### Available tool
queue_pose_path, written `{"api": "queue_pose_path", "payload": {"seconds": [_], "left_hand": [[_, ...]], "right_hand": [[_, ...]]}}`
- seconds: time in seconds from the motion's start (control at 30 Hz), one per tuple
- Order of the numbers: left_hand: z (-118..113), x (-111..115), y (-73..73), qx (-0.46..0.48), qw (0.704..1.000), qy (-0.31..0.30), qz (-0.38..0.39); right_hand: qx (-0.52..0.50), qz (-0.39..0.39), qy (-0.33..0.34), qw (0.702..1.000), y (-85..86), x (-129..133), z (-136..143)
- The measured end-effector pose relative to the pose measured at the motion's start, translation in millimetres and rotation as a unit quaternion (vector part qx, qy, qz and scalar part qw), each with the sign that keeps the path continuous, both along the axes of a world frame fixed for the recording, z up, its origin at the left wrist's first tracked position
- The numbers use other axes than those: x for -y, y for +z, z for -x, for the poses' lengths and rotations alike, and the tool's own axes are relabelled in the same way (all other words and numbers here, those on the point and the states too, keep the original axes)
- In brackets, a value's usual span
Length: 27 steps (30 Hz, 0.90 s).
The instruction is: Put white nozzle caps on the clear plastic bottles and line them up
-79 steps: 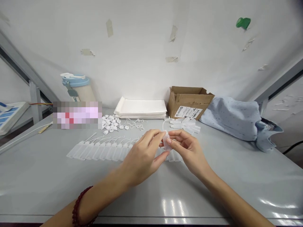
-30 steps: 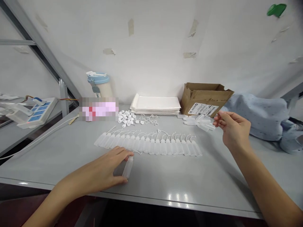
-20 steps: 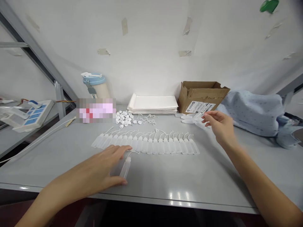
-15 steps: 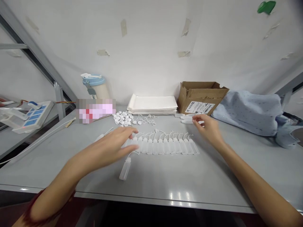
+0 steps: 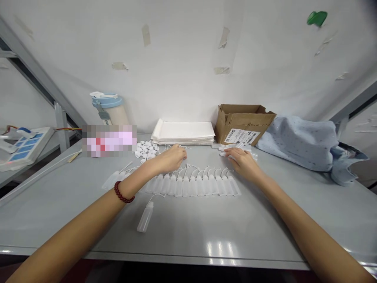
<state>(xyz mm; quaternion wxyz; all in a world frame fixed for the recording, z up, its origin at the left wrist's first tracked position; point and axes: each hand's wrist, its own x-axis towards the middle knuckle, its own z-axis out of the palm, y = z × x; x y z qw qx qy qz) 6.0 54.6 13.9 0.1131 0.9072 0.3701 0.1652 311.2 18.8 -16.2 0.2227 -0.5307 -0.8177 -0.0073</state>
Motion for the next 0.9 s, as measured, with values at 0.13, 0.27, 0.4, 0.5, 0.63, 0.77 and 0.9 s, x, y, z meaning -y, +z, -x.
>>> {"api": "queue_pose_path", "payload": {"seconds": [0.13,0.27,0.4,0.5,0.63,0.77,0.9], "left_hand": [[-1.0,2.3,2.5,-0.008,1.0,-0.011,0.006],[-2.2,2.9,12.0,0.046,0.998,0.036,-0.01],[2.0,8.8,23.4,0.129,0.986,0.105,-0.023],[5.7,21.4,29.4,0.184,0.973,0.136,-0.022],[6.5,40.2,30.3,0.304,0.941,0.149,0.011],[6.2,47.8,24.3,0.349,0.922,0.166,-0.008],[2.5,55.3,20.9,0.352,0.925,0.144,-0.005]], "right_hand": [[0.001,-0.016,-0.032,0.999,-4.0,-2.3,3.3],[-0.024,-0.043,-0.047,0.998,-5.9,-4.7,3.6],[-0.067,-0.085,-0.05,0.993,0.4,2.4,7.8],[-0.103,-0.118,-0.045,0.987,10.5,16.5,19.1],[-0.134,-0.137,-0.012,0.981,24.5,41.1,43.9],[-0.171,-0.127,0.069,0.975,31.8,60.1,65.0],[-0.184,-0.088,0.092,0.975,32.6,70.2,74.2]]}}
